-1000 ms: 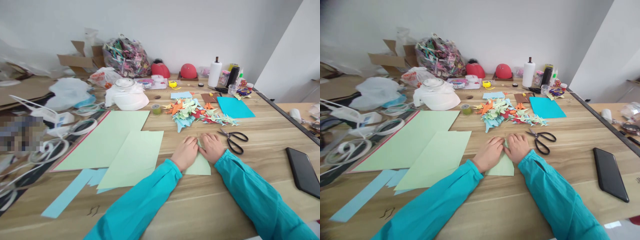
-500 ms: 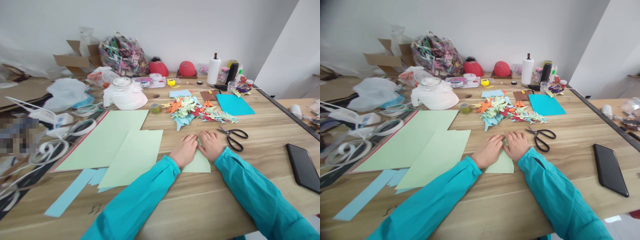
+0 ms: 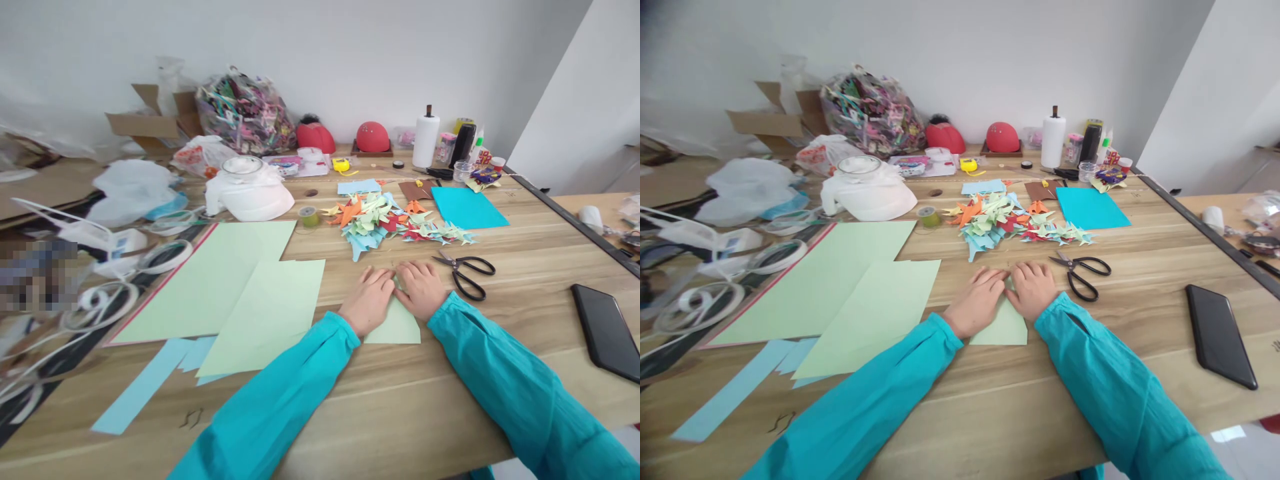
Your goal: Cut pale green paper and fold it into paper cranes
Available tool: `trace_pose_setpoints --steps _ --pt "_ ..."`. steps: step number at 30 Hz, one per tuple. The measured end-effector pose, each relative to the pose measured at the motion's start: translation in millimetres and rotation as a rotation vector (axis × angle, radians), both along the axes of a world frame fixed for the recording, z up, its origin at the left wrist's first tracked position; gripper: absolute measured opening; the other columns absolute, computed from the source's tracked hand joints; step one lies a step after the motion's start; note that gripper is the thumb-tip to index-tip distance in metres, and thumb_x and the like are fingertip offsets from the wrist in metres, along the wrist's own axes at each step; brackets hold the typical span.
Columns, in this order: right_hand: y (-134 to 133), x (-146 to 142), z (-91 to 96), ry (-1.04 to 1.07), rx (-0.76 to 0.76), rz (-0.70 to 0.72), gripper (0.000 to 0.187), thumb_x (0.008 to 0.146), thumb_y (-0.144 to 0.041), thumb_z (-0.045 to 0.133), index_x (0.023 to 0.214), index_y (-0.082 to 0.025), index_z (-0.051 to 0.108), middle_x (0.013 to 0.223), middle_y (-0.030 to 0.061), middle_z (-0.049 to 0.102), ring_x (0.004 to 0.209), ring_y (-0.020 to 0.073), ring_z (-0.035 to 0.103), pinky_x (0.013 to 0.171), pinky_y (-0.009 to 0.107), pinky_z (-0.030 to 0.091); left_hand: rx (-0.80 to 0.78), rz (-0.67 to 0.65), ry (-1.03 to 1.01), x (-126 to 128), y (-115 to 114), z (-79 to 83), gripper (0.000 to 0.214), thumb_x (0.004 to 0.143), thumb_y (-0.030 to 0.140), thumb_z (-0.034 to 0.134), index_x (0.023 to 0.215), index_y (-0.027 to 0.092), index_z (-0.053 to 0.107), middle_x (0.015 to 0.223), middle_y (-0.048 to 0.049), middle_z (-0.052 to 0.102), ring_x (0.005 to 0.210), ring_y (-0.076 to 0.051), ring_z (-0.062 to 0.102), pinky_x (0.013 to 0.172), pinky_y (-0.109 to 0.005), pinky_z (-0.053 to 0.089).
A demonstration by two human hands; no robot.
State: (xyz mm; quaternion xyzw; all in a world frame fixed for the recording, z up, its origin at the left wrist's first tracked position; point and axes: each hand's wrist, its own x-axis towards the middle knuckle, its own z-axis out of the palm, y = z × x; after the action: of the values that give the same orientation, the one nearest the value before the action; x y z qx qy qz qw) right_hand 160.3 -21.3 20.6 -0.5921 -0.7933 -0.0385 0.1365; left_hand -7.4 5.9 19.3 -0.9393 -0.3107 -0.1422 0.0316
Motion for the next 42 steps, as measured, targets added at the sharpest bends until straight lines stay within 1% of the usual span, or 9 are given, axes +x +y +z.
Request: trace_pose_setpoints --steps 6,11,13,17,23,27,34,38,42 --pt "0 0 -0.3 0.002 -0.012 -0.002 0.043 0.089 -0.039 0.047 0.124 -0.014 0.053 0.132 0.0124 0.056 0.121 0.0279 0.045 0.1 0.043 0.03 -0.038 0.005 -0.023 -2 0 -1.5 0.031 0.088 0.007 0.038 0.112 0.011 0.057 0.13 -0.0129 0.058 0.127 -0.024 0.046 0.109 -0.051 0.032" --pt "0 2 -1.1 -0.028 -0.016 0.009 0.041 0.091 -0.042 0.045 0.125 -0.021 0.055 0.134 0.0112 0.054 0.122 0.028 0.045 0.099 0.045 0.031 0.009 0.006 -0.048 -1 -1 -2.8 0.027 0.087 0.008 0.04 0.105 0.011 0.06 0.116 -0.0133 0.065 0.119 -0.024 0.052 0.11 -0.052 0.03" --pt "1 2 -1.2 -0.04 -0.022 0.004 0.041 0.091 -0.043 0.044 0.124 -0.021 0.057 0.134 0.0112 0.053 0.123 0.0286 0.044 0.099 0.046 0.031 0.029 0.005 -0.055 0 -1 -1.7 0.027 0.086 0.009 0.041 0.104 0.012 0.061 0.112 -0.013 0.066 0.116 -0.024 0.054 0.109 -0.052 0.031" --pt "0 2 -0.3 -0.044 -0.028 0.0 0.041 0.092 -0.045 0.042 0.12 -0.021 0.061 0.136 0.0113 0.053 0.123 0.0285 0.044 0.1 0.048 0.031 0.06 -0.009 -0.051 0 -2 0.3 0.027 0.085 0.007 0.042 0.101 0.012 0.062 0.11 -0.0117 0.067 0.112 -0.025 0.054 0.109 -0.051 0.033" --pt "-1 -1 4.6 -0.08 -0.025 0.005 0.037 0.093 -0.042 0.042 0.116 -0.022 0.062 0.134 0.0117 0.054 0.12 0.0296 0.046 0.101 0.057 0.026 0.123 -0.029 -0.017 0 -2 1.1 0.025 0.085 0.007 0.043 0.095 0.013 0.064 0.108 -0.0115 0.068 0.107 -0.024 0.056 0.108 -0.048 0.035" --pt "-2 -1 8.6 -0.083 -0.041 0.016 0.038 0.093 -0.044 0.041 0.117 -0.023 0.061 0.134 0.012 0.054 0.119 0.0299 0.046 0.101 0.058 0.027 0.112 -0.038 0.015 -3 -2 2.7 0.024 0.086 0.007 0.043 0.093 0.013 0.065 0.108 -0.0099 0.068 0.107 -0.024 0.057 0.107 -0.047 0.036" --pt "-2 0 8.7 -0.088 -0.023 0.024 0.04 0.092 -0.048 0.04 0.117 -0.024 0.061 0.133 0.0115 0.055 0.117 0.0305 0.048 0.103 0.063 0.021 0.106 -0.038 0.056 -12 -8 5.4 0.03 0.085 0.005 0.043 0.104 0.016 0.064 0.109 -0.0074 0.068 0.106 -0.022 0.057 0.105 -0.046 0.037" --pt "-1 1 6.1 -0.083 -0.032 0.025 0.04 0.093 -0.046 0.039 0.121 -0.024 0.059 0.135 0.0121 0.053 0.119 0.0306 0.046 0.103 0.063 0.021 0.083 -0.061 0.046 -23 -15 3.9 0.031 0.082 0.004 0.044 0.102 0.017 0.064 0.111 -0.0068 0.068 0.104 -0.021 0.057 0.105 -0.046 0.038" --pt "-1 1 4.5 -0.069 -0.038 0.02 0.038 0.094 -0.042 0.04 0.123 -0.024 0.057 0.135 0.0117 0.053 0.12 0.0303 0.045 0.103 0.063 0.022 0.069 -0.083 0.005 -37 -30 4.4 0.027 0.079 0.004 0.048 0.097 0.016 0.065 0.109 -0.0071 0.069 0.104 -0.023 0.057 0.102 -0.046 0.04"
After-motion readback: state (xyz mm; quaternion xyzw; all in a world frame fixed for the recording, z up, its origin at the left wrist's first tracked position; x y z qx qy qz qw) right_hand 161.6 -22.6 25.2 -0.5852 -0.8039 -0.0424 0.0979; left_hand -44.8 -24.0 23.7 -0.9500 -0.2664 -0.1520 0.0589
